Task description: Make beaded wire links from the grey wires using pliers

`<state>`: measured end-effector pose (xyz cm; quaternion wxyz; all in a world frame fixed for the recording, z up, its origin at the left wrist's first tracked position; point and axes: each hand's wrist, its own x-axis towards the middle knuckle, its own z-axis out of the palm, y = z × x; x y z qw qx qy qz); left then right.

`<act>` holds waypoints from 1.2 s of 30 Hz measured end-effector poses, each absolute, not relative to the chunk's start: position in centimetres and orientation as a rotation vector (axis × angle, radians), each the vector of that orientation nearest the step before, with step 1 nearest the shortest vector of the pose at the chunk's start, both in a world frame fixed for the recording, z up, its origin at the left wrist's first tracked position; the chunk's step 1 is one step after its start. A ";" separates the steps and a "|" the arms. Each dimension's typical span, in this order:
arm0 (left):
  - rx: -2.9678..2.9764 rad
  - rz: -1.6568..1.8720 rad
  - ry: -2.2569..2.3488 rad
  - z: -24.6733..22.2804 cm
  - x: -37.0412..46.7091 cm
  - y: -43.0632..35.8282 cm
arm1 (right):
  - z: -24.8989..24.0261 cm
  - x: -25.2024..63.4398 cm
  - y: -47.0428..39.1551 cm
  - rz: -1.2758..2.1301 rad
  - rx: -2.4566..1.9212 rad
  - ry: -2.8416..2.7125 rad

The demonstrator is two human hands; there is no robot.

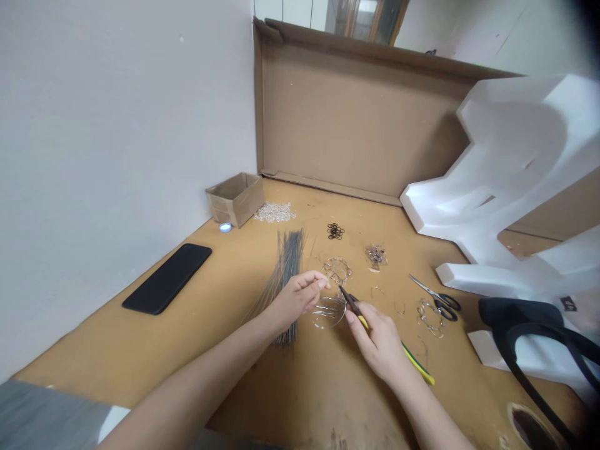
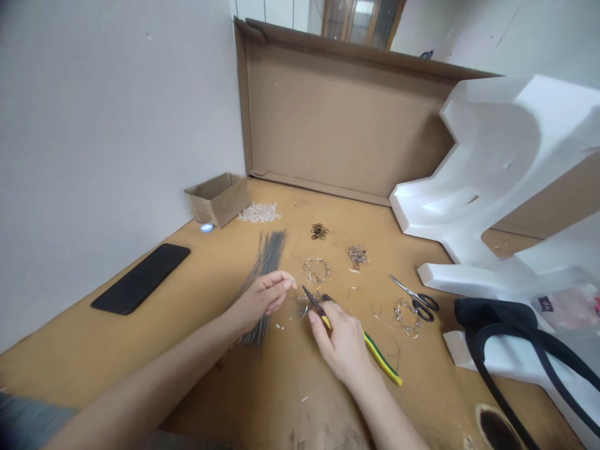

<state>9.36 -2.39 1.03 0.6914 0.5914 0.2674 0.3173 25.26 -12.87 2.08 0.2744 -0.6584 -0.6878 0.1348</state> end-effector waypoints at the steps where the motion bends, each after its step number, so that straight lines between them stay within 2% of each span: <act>1: 1.316 0.714 0.592 1.0 9.4 -2.4 | 2.1 25.3 -12.9 0.376 -1.758 -1.844; 8: 1.213 0.742 0.524 0.7 9.4 -2.2 | 2.2 25.3 -12.7 0.517 -1.624 -1.813; 24: 1.041 0.624 0.427 0.3 9.7 -2.4 | 1.8 25.3 -12.7 0.433 -1.691 -1.844; 36: 1.118 0.674 0.469 0.7 9.6 -2.5 | 1.8 25.6 -12.8 0.312 -1.744 -1.844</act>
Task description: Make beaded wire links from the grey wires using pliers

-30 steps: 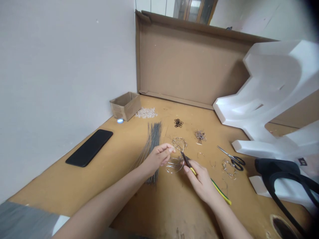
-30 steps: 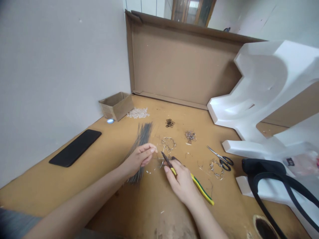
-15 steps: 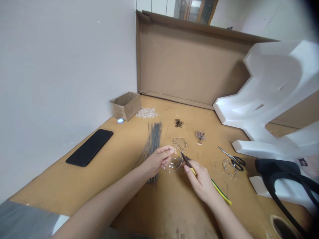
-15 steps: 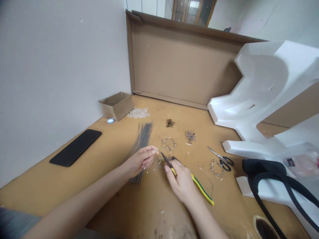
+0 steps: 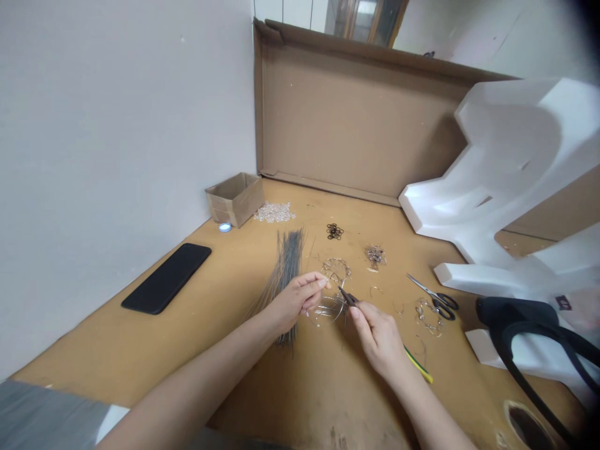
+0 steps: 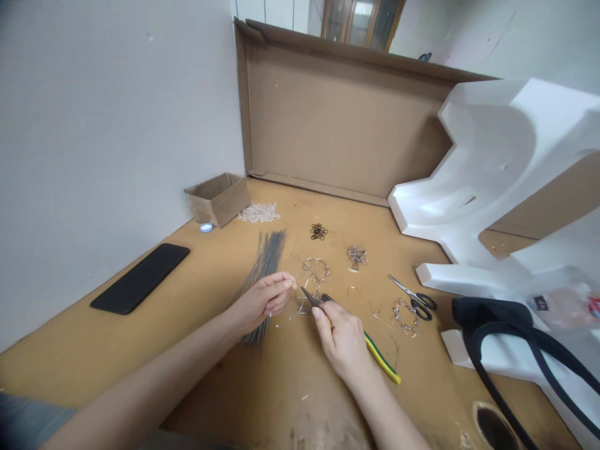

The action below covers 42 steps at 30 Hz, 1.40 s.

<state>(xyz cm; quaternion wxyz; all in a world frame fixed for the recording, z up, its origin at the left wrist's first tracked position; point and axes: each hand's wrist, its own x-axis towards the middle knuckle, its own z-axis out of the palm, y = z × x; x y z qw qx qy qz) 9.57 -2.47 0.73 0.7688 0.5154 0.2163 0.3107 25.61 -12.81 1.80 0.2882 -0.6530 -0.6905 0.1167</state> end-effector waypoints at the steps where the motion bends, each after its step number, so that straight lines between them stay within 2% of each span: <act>1: 1.127 0.685 0.475 0.7 9.6 -2.4 | 1.9 25.7 -12.8 0.333 -1.737 -1.840; 8: 1.268 0.751 0.541 1.1 9.1 -2.0 | 2.4 26.2 -12.6 0.624 -1.618 -1.757; 23: 1.699 0.853 0.683 2.0 8.3 -2.1 | 3.2 26.4 -12.9 0.411 -1.789 -1.929; 38: 1.596 0.879 0.700 1.9 8.7 -2.3 | 3.6 27.0 -12.9 0.523 -1.833 -1.889; 42: 1.562 0.827 0.694 1.8 8.9 -2.3 | 3.6 28.8 -12.5 0.368 -2.120 -1.789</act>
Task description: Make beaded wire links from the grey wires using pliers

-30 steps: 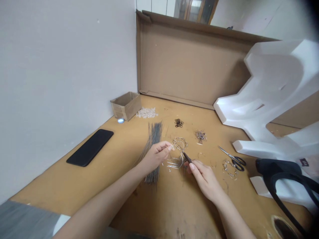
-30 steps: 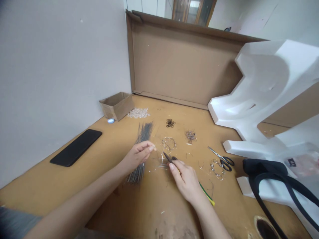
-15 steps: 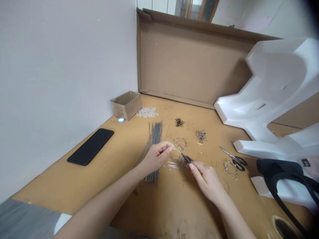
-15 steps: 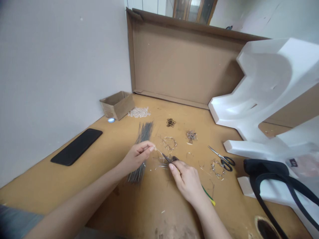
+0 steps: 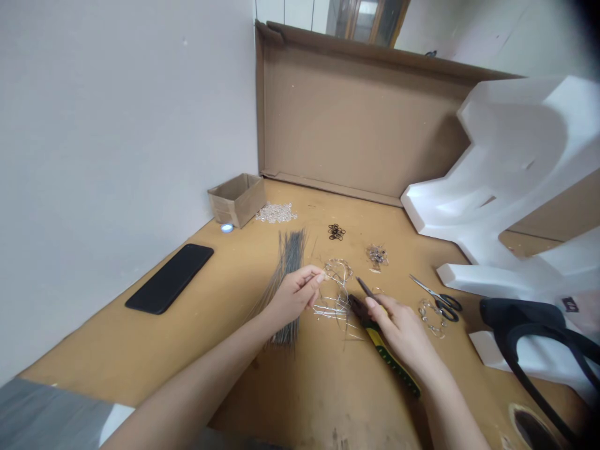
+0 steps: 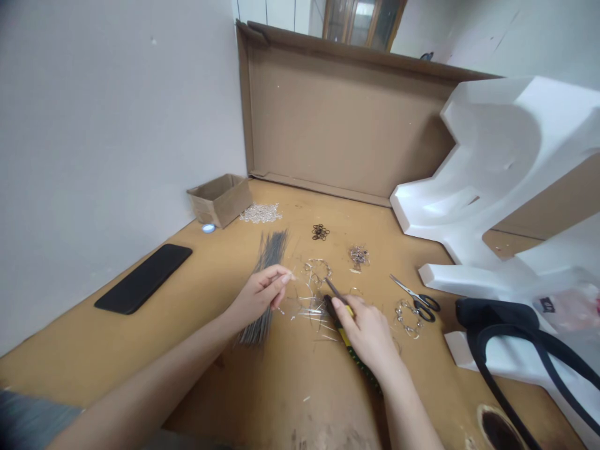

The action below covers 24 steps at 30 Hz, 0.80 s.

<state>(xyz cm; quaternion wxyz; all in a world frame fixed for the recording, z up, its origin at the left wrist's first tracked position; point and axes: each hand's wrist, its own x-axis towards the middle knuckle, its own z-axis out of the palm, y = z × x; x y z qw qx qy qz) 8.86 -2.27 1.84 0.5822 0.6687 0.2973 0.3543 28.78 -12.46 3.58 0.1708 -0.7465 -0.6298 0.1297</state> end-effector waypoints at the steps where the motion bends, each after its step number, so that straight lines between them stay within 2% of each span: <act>1: 1.552 0.807 0.686 1.7 8.9 -2.2 | 3.4 29.4 -12.3 0.294 -2.270 -1.741; 4: 1.514 0.757 0.659 1.3 9.1 -2.2 | 2.6 31.5 -11.6 0.177 -2.650 -1.665; 7: 1.487 0.728 0.629 1.0 9.3 -2.3 | 1.6 33.1 -11.1 0.157 -2.782 -1.626; 24: 1.312 0.673 0.557 1.1 9.5 -2.4 | 0.4 33.7 -11.2 -0.052 -2.621 -1.732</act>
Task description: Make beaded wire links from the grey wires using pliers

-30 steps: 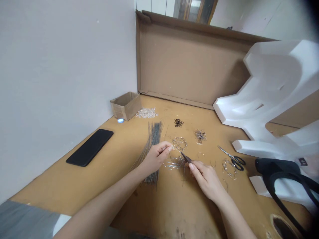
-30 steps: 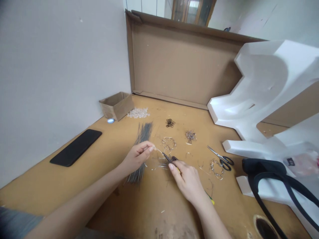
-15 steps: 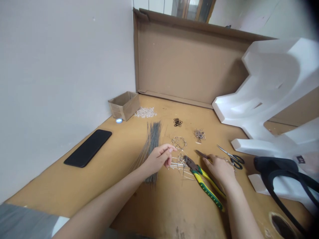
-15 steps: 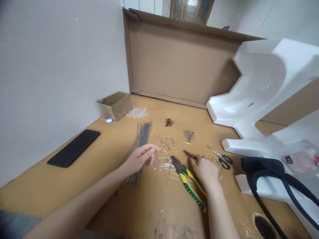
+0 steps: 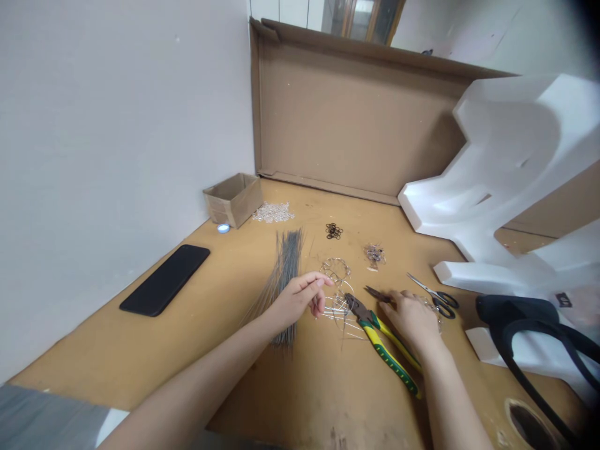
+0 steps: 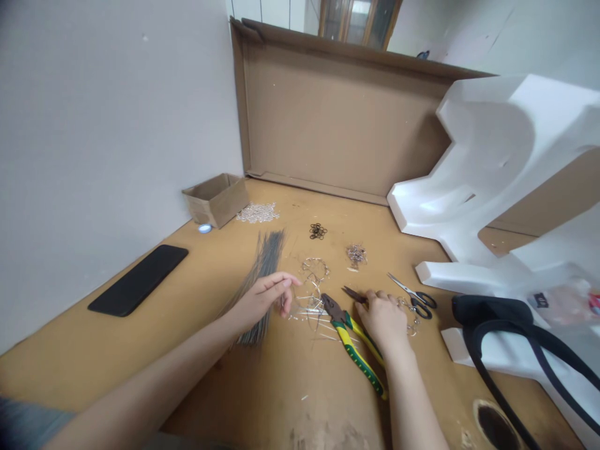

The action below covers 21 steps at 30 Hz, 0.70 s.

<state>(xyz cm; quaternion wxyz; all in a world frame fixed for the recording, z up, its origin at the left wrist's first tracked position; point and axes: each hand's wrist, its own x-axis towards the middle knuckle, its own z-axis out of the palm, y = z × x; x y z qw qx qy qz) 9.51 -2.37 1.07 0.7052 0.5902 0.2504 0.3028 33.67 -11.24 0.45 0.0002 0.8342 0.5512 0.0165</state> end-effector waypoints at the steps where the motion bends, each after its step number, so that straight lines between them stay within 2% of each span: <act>1: 1.304 0.670 0.547 1.0 9.5 -2.4 | 0.6 33.5 -11.2 0.040 2.660 1.778; 4: 1.270 0.643 0.514 0.8 9.7 -2.5 | 1.3 32.3 -11.3 -0.260 2.905 1.992; 6: 1.233 0.608 0.484 0.6 9.8 -2.6 | 1.7 30.8 -11.3 -0.902 2.989 2.154; 9: 1.204 0.562 0.446 0.4 9.9 -2.8 | 1.7 28.7 -11.4 -2.025 2.704 2.148; 12: 1.249 0.518 0.444 0.4 9.9 -2.8 | 1.3 27.5 -11.2 -2.638 2.511 1.938; 15: 1.303 0.462 0.432 0.3 9.8 -2.8 | 0.9 27.5 -11.1 -2.851 2.504 1.832; 21: 1.318 0.395 0.456 0.1 10.1 -2.9 | 1.2 27.7 -11.5 -2.692 2.592 1.944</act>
